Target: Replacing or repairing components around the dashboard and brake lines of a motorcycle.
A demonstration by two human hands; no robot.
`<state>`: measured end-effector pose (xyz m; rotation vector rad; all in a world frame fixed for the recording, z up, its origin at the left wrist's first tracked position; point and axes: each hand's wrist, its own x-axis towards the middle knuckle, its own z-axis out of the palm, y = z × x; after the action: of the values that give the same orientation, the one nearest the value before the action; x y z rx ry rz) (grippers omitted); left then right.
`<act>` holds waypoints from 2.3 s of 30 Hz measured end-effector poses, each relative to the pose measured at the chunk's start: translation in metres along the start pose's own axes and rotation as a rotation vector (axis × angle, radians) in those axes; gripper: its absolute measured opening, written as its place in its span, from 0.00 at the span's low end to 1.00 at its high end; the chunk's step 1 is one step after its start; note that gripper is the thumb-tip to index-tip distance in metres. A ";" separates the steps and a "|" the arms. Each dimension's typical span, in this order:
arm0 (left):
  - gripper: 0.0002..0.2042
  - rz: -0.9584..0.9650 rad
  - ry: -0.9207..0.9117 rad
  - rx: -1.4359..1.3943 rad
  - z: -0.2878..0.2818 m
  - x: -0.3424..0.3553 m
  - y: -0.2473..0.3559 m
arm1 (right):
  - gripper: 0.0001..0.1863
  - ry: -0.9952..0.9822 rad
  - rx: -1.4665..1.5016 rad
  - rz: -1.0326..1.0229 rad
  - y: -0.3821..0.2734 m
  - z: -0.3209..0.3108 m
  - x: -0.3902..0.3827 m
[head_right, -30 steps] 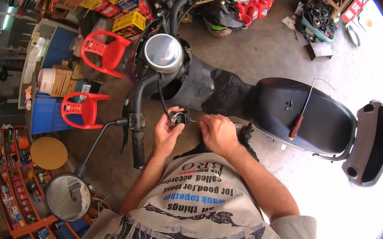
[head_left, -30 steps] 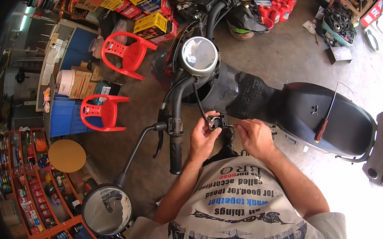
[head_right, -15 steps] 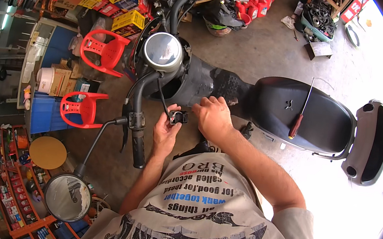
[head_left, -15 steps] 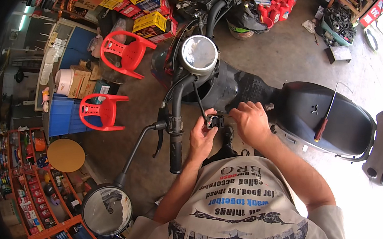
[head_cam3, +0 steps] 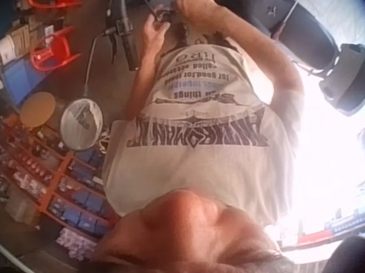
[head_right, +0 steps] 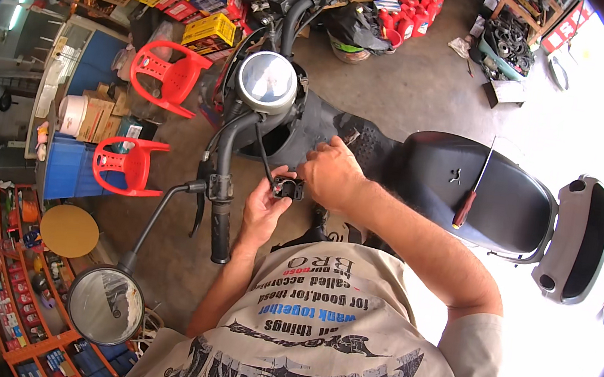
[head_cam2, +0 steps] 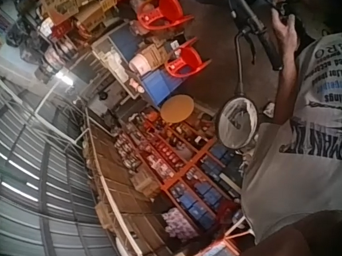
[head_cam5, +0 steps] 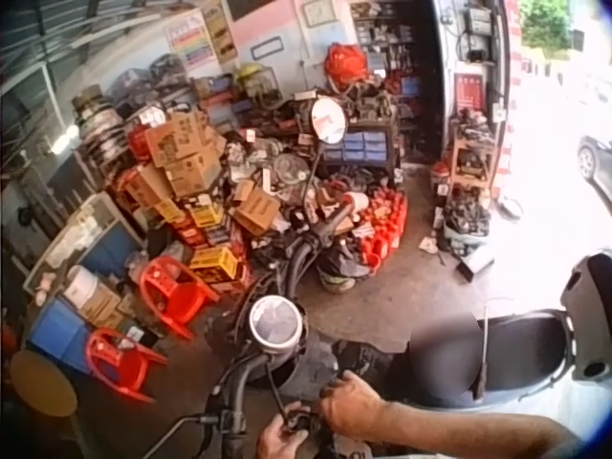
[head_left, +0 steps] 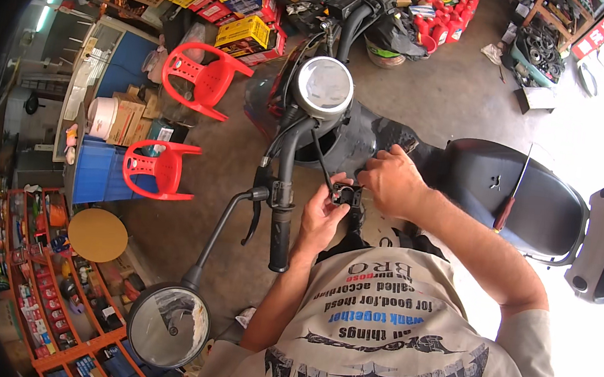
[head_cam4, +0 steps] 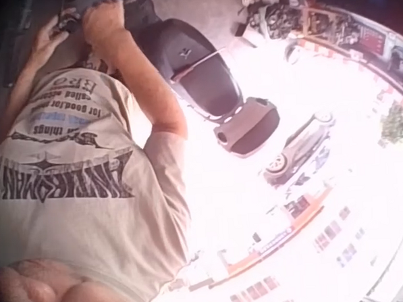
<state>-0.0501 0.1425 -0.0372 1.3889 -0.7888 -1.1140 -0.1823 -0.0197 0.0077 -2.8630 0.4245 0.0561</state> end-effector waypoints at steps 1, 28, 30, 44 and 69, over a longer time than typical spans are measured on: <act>0.28 0.001 0.004 -0.001 0.000 0.000 -0.001 | 0.06 -0.018 0.079 -0.031 0.005 0.000 0.001; 0.27 -0.107 -0.099 -0.452 -0.008 -0.010 -0.001 | 0.09 -0.065 0.923 0.163 0.002 0.019 -0.017; 0.25 -0.124 -0.072 -0.454 -0.006 -0.011 0.003 | 0.08 -0.060 0.959 0.188 -0.002 0.021 -0.020; 0.24 -0.056 -0.039 -0.382 -0.002 -0.010 0.006 | 0.08 0.216 0.753 0.233 -0.010 0.013 -0.036; 0.25 -0.062 -0.036 -0.177 -0.003 -0.006 0.004 | 0.12 0.244 0.745 0.154 -0.026 0.017 -0.026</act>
<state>-0.0486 0.1490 -0.0327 1.2547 -0.6599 -1.2295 -0.1997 0.0160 -0.0004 -2.1034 0.5664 -0.3520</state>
